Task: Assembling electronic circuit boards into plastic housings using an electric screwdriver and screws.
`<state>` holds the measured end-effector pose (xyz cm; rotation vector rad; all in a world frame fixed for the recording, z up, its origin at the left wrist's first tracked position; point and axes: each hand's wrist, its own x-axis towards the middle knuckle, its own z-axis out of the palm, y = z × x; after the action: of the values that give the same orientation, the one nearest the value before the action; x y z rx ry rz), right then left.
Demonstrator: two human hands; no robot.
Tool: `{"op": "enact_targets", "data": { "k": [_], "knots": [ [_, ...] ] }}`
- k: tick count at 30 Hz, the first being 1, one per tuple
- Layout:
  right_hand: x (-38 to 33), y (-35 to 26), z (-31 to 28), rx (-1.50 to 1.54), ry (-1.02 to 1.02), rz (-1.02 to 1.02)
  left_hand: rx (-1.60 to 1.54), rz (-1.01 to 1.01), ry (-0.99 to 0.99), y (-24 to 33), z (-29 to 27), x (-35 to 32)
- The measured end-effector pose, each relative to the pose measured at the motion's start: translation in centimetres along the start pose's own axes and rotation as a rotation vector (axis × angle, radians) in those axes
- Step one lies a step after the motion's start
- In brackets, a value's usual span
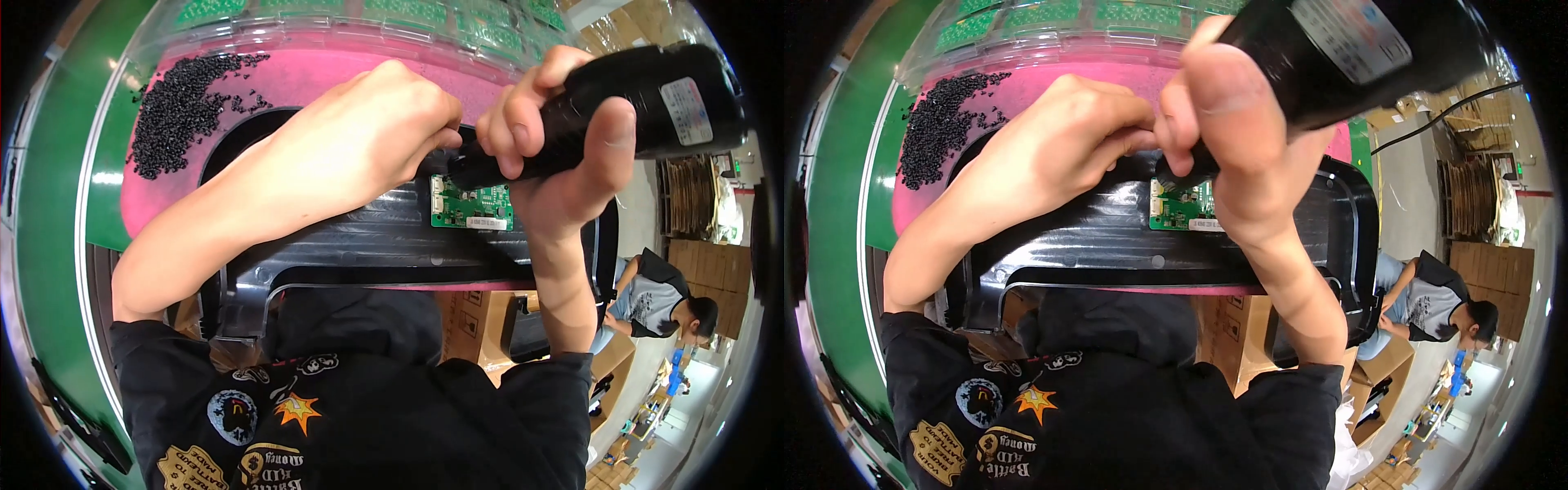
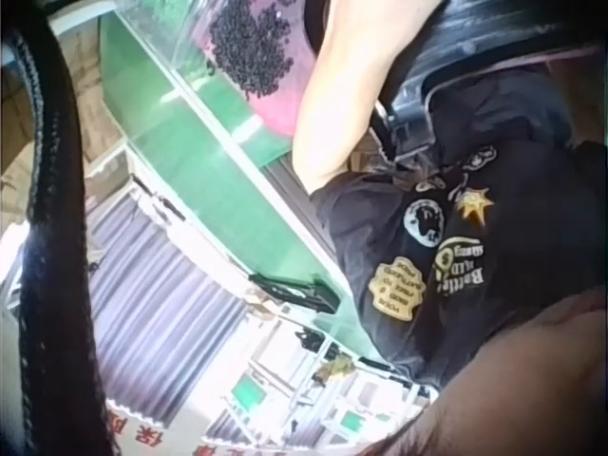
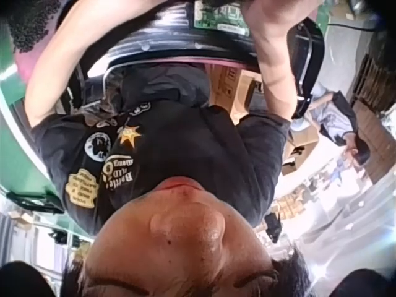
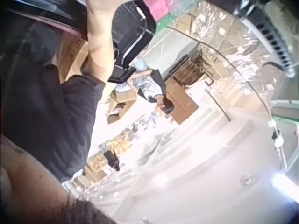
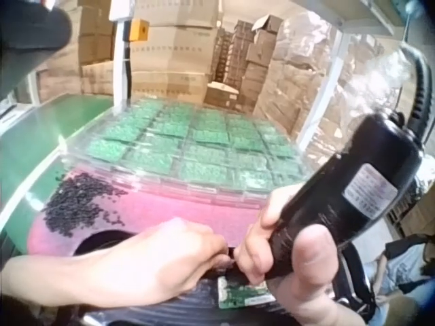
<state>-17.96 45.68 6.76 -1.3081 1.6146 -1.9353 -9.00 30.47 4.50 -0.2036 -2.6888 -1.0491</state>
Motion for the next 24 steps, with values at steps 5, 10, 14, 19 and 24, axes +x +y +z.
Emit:
{"op": "enact_targets", "data": {
  "k": [5,10,14,19,24],
  "knots": [
    [-1.6,-1.1,-0.7,0.307,0.159,-0.003,-0.022,0.045,-0.077,0.0,-0.1,-0.3],
    [-2.3,-4.4,-1.3,0.484,0.158,-0.225,-0.122,0.253,-0.124,0.0,0.4,0.3],
    [-2.8,-5.0,-1.2,0.463,0.187,-0.286,-0.247,0.391,-0.076,0.2,0.9,0.6],
    [-3.2,-4.7,-2.0,0.438,0.03,-0.313,-0.298,0.322,-0.193,0.1,0.7,0.7],
    [-3.4,-2.3,-2.2,0.413,-0.165,-0.13,-0.091,0.1,-0.343,-0.5,0.6,0.1]
  ]
}}
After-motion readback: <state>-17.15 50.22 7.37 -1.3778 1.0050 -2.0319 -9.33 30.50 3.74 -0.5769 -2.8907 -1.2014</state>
